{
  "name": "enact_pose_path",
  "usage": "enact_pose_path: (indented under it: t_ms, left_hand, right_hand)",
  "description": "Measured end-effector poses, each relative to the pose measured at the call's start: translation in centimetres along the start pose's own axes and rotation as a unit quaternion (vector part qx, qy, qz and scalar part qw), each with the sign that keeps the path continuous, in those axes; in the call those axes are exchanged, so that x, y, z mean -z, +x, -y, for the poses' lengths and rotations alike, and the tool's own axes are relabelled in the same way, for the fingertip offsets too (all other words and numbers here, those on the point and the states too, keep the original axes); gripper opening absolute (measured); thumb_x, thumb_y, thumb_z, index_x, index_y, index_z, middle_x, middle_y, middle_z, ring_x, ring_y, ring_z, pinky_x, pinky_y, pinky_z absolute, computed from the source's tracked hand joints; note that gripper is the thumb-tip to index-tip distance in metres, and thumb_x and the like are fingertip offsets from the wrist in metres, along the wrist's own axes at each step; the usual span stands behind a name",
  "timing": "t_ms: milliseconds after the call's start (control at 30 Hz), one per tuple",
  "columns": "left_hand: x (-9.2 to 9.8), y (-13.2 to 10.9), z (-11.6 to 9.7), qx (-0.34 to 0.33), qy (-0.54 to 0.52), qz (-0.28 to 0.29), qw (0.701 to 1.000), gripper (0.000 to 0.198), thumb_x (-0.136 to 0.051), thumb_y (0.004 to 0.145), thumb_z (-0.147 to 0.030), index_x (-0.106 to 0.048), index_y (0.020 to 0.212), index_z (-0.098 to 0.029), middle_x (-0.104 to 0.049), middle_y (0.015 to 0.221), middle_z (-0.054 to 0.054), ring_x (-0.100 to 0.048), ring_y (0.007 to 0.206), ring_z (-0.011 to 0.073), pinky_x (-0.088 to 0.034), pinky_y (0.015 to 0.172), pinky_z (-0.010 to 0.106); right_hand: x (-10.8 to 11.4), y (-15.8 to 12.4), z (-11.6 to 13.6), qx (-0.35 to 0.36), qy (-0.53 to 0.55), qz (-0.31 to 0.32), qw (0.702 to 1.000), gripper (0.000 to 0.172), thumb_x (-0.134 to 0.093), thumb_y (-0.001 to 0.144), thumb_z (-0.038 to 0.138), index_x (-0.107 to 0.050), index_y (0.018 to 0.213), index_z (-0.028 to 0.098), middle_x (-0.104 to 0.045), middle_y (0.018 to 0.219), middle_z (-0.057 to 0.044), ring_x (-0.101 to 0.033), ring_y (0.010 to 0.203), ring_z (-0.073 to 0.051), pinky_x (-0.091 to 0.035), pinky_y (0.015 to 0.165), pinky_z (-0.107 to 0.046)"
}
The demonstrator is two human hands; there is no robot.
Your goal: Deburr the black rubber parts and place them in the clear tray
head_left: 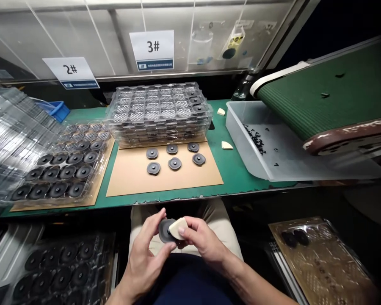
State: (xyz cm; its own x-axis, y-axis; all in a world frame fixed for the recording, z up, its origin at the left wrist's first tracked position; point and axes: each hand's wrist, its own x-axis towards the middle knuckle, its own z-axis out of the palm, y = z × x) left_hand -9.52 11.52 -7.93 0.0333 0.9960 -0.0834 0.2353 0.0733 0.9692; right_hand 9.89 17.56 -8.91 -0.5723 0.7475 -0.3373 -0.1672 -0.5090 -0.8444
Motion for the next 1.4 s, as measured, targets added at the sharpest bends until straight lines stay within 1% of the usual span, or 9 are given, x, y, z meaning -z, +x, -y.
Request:
enact_pose_path:
  t_ms: [133, 300, 467, 633, 867, 1000, 1133, 1233, 1400]
  left_hand:
    - [0.1, 0.5, -0.3, 0.130, -0.287, 0.012, 0.949, 0.068, -0.082, 0.084, -0.030, -0.055, 0.147, -0.031, -0.057, 0.150, 0.012, -0.056, 0.135, 0.0330, -0.053, 0.108, 0.039]
    - [-0.9, 1.3, -1.5, 0.143, -0.400, -0.044, 0.904, 0.065, -0.087, 0.079, -0.026, -0.062, 0.138, -0.022, -0.061, 0.146, 0.015, -0.060, 0.131, 0.0285, -0.052, 0.105, 0.027]
    - [-0.9, 1.6, -2.9, 0.132, -0.401, -0.071, 0.904, 0.063, -0.087, 0.079, -0.028, -0.062, 0.137, -0.020, -0.063, 0.142, 0.016, -0.063, 0.127, 0.0251, -0.051, 0.104, 0.022]
    - [-0.9, 1.3, -3.5, 0.106, -0.364, -0.083, 0.921, 0.061, -0.088, 0.078, -0.026, -0.064, 0.134, -0.021, -0.063, 0.142, 0.014, -0.061, 0.129, 0.0262, -0.051, 0.104, 0.024]
    - [-0.1, 0.4, -4.0, 0.091, -0.281, -0.047, 0.954, 0.066, -0.089, 0.076, -0.021, -0.064, 0.137, -0.027, -0.058, 0.149, 0.010, -0.058, 0.133, 0.0316, -0.054, 0.104, 0.030]
    - [0.3, 0.1, -4.0, 0.087, -0.275, -0.055, 0.956, 0.068, -0.089, 0.075, -0.022, -0.063, 0.138, -0.028, -0.060, 0.146, 0.009, -0.060, 0.130, 0.0303, -0.054, 0.103, 0.029]
    - [0.4, -0.1, -3.8, 0.085, -0.277, -0.056, 0.955, 0.069, -0.089, 0.075, -0.021, -0.063, 0.138, -0.029, -0.059, 0.147, 0.008, -0.059, 0.130, 0.0289, -0.054, 0.103, 0.027]
    - [0.4, 0.0, -3.7, 0.087, -0.278, -0.062, 0.954, 0.069, -0.090, 0.075, -0.020, -0.063, 0.138, -0.029, -0.059, 0.148, 0.008, -0.060, 0.129, 0.0278, -0.054, 0.102, 0.026]
    - [0.4, 0.4, -3.9, 0.081, -0.282, -0.093, 0.951, 0.067, -0.093, 0.072, -0.024, -0.067, 0.133, -0.028, -0.064, 0.141, 0.008, -0.062, 0.126, 0.0273, -0.055, 0.101, 0.025]
  right_hand:
    - [-0.9, -0.2, 0.6, -0.030, 0.120, 0.017, 0.992, 0.034, -0.075, 0.091, 0.045, -0.068, 0.096, 0.012, -0.068, 0.090, -0.007, -0.068, 0.078, -0.018, -0.055, 0.076, -0.031]
    - [0.4, 0.0, 2.3, -0.013, 0.062, -0.014, 0.998, 0.040, -0.071, 0.093, 0.050, -0.066, 0.106, 0.013, -0.071, 0.090, -0.009, -0.073, 0.076, -0.021, -0.054, 0.065, -0.027]
    - [2.6, -0.5, 4.0, 0.074, -0.138, -0.158, 0.975, 0.035, -0.063, 0.098, 0.050, -0.065, 0.098, 0.015, -0.065, 0.081, -0.002, -0.060, 0.066, -0.014, -0.050, 0.060, -0.025]
    - [0.4, -2.9, 6.8, 0.116, -0.321, -0.105, 0.934, 0.027, -0.055, 0.103, 0.038, -0.059, 0.086, 0.018, -0.056, 0.074, 0.002, -0.050, 0.065, -0.012, -0.038, 0.058, -0.025]
    - [-1.9, -3.7, 8.8, 0.263, -0.531, -0.054, 0.804, 0.014, -0.051, 0.098, 0.017, -0.059, 0.087, 0.018, -0.054, 0.082, -0.002, -0.047, 0.074, -0.015, -0.035, 0.070, -0.030]
    - [-2.0, -3.5, 8.9, 0.218, -0.491, -0.009, 0.843, 0.020, -0.055, 0.096, 0.016, -0.047, 0.078, 0.020, -0.048, 0.073, 0.003, -0.040, 0.063, -0.011, -0.032, 0.062, -0.027]
    - [-2.1, -3.4, 9.0, 0.232, -0.491, -0.047, 0.838, 0.019, -0.054, 0.095, 0.015, -0.047, 0.078, 0.020, -0.048, 0.076, 0.003, -0.041, 0.067, -0.011, -0.031, 0.065, -0.028]
    - [-2.0, -3.3, 8.6, 0.207, -0.475, -0.001, 0.855, 0.019, -0.055, 0.097, 0.017, -0.049, 0.079, 0.020, -0.047, 0.072, 0.004, -0.040, 0.063, -0.010, -0.031, 0.061, -0.026]
    - [-1.1, -2.6, 7.5, 0.255, -0.535, -0.136, 0.794, 0.013, -0.053, 0.098, 0.017, -0.058, 0.086, 0.019, -0.054, 0.082, -0.002, -0.047, 0.074, -0.015, -0.036, 0.070, -0.029]
